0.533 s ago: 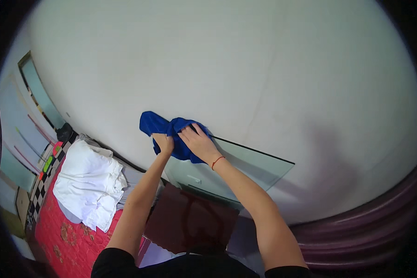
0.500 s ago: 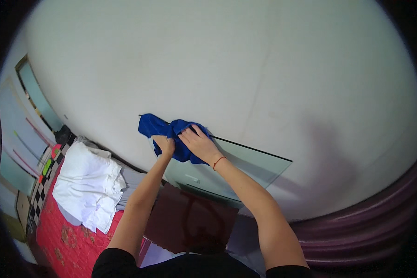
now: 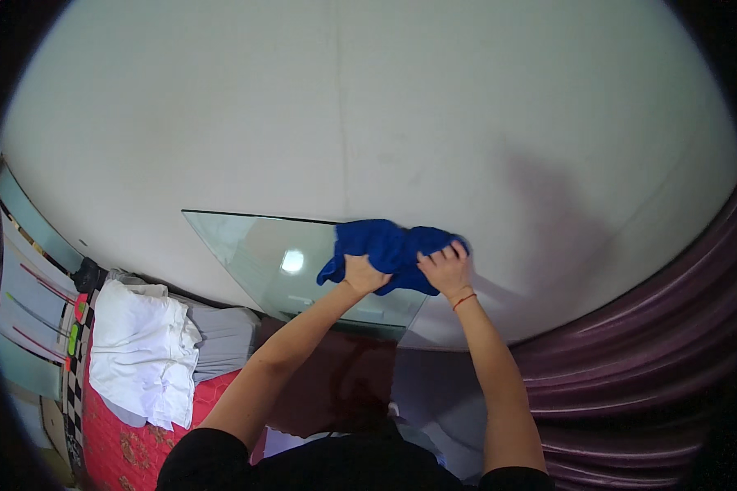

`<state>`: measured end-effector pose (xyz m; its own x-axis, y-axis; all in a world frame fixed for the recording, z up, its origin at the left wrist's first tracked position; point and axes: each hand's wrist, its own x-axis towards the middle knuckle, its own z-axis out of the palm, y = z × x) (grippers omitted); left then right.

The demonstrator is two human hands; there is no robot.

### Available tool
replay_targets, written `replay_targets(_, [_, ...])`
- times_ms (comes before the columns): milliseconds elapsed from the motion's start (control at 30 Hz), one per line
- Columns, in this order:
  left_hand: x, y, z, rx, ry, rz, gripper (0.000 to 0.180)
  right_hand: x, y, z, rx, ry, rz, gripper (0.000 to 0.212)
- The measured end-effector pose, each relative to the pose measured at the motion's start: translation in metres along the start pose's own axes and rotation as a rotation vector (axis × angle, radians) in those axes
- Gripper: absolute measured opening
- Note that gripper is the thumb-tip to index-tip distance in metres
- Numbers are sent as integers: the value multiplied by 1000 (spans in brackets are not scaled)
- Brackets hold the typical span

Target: Cleaning the mirror, bedside table, and side of the mattress using a blue cloth.

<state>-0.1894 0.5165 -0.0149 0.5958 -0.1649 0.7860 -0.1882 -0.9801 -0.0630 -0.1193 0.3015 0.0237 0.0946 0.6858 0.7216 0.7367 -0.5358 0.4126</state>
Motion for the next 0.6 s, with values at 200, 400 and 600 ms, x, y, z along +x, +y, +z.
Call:
replay_targets(200, [-2,-6,33,-136,136,213,61,-19,0,-6,2,-67,98,30])
replay_targets(400, [-50,-92,37,15,343,255,42,35,-52,12,84,-110,62,31])
replay_targets(600, [-124,-200,-11,300,201,5,50,114,-151,56,189,-323,-46,33])
